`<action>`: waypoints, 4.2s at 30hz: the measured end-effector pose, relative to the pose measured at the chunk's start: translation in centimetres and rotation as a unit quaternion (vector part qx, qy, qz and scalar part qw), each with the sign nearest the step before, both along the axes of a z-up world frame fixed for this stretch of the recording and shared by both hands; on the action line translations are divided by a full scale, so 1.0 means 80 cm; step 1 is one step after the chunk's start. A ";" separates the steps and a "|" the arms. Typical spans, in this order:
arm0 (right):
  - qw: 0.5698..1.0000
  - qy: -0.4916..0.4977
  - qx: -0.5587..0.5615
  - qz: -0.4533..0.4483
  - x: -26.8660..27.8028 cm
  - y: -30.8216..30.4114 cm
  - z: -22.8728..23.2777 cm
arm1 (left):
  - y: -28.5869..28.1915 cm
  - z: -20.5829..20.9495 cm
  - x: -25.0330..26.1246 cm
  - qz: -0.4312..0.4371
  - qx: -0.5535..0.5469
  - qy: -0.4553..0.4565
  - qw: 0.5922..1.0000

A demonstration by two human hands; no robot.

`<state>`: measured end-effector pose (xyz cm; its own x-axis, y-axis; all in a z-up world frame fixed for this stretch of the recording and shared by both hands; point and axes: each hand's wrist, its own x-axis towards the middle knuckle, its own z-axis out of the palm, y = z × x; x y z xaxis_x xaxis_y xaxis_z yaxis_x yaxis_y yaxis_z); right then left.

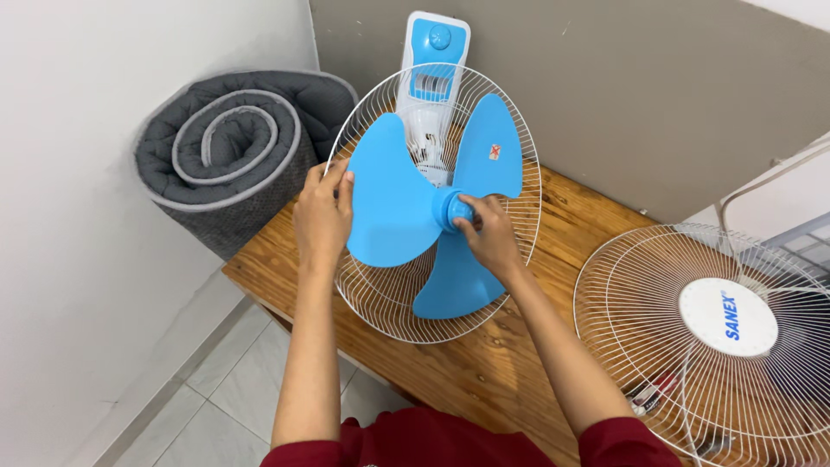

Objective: The person unplugs a table fan and uses a screwdriver to loosen the screws on the front grille. They then remove the front grille, the fan blades, and the rear grille, placing each part on the table.

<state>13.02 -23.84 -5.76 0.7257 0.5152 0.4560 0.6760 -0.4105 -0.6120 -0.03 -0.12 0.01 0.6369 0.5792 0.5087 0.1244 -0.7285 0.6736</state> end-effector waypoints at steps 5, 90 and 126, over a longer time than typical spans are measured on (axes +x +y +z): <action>0.997 0.002 0.054 -0.046 0.004 -0.015 -0.002 | 0.000 0.006 -0.002 -0.003 0.020 0.006 1.000; 0.991 0.127 0.012 0.036 0.013 -0.082 -0.051 | -0.158 0.006 -0.024 -0.177 -0.057 -0.042 0.982; 0.880 0.476 -0.013 0.010 0.152 -0.019 -0.120 | -0.106 -0.056 0.159 -0.120 0.335 0.215 0.910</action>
